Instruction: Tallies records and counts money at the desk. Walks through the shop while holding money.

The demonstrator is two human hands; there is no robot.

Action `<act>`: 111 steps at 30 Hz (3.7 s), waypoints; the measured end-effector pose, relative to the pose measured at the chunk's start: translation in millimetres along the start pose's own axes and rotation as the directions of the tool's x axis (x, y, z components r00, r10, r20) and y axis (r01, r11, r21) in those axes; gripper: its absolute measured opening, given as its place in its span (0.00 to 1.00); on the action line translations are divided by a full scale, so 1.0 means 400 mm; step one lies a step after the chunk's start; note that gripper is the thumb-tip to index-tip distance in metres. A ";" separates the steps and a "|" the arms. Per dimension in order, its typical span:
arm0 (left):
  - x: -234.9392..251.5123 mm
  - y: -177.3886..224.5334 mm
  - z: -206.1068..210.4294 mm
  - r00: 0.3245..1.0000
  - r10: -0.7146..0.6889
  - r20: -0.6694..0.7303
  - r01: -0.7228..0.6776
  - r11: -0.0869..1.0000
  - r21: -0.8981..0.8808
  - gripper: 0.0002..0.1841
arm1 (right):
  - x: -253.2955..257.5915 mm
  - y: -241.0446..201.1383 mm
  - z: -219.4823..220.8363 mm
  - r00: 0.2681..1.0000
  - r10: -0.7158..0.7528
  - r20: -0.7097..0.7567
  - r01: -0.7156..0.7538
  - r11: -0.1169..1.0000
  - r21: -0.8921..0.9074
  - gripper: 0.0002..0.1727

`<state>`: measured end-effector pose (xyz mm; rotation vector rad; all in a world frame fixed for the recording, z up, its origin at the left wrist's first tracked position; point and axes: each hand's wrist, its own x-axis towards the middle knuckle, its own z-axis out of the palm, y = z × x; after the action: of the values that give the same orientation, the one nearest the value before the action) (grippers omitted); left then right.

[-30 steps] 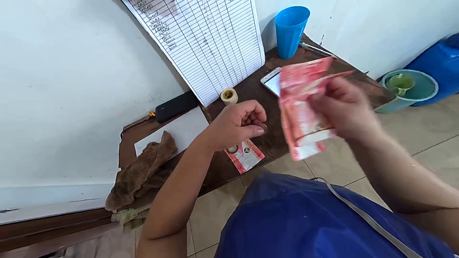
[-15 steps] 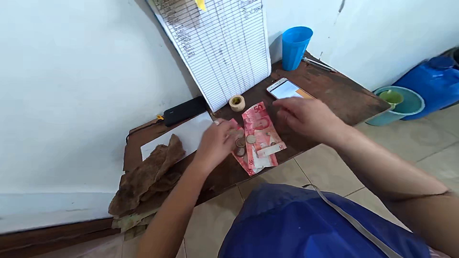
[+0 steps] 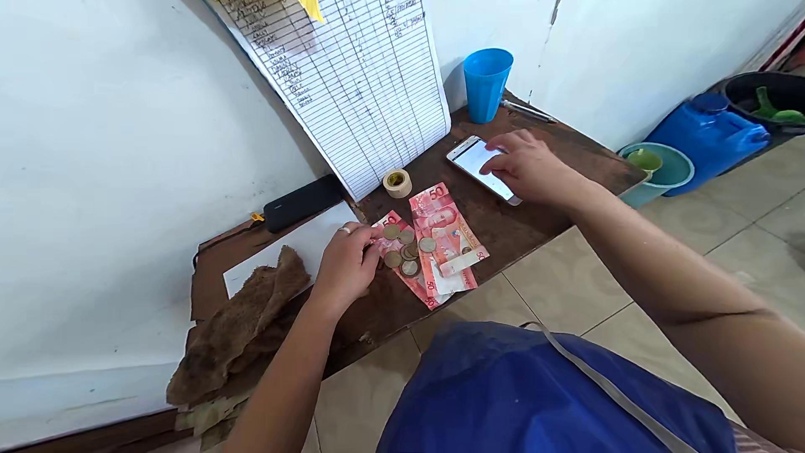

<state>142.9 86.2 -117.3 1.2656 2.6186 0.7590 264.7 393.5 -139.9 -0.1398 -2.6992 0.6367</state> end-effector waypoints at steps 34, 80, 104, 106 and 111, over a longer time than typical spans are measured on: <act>0.045 0.054 -0.016 0.882 -0.156 0.444 0.097 0.984 0.152 0.13 | 0.119 -0.298 0.123 0.731 -0.123 0.671 0.086 0.992 0.089 0.13; 0.128 0.167 -0.063 0.957 0.160 0.242 -0.081 0.949 -0.305 0.07 | -0.031 -0.194 0.100 0.793 0.116 0.598 -0.456 -0.537 0.709 0.29; 0.192 0.198 0.078 0.929 -0.174 0.327 0.104 0.970 0.222 0.10 | -0.150 0.023 0.008 0.995 -0.086 0.048 -0.010 0.391 0.920 0.11; 0.152 0.193 0.039 0.974 -0.076 0.216 0.063 0.996 0.064 0.09 | -0.147 0.078 -0.010 1.000 -0.018 -0.013 0.019 0.470 0.882 0.11; 0.113 0.144 -0.025 0.941 -0.260 0.216 0.250 0.965 0.074 0.10 | -0.169 0.116 0.003 0.983 0.083 -0.162 0.116 0.400 0.909 0.08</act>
<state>150.9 147.1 -76.0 0.9319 2.5568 0.4852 327.5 422.6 -183.8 0.1267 -1.7694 1.9013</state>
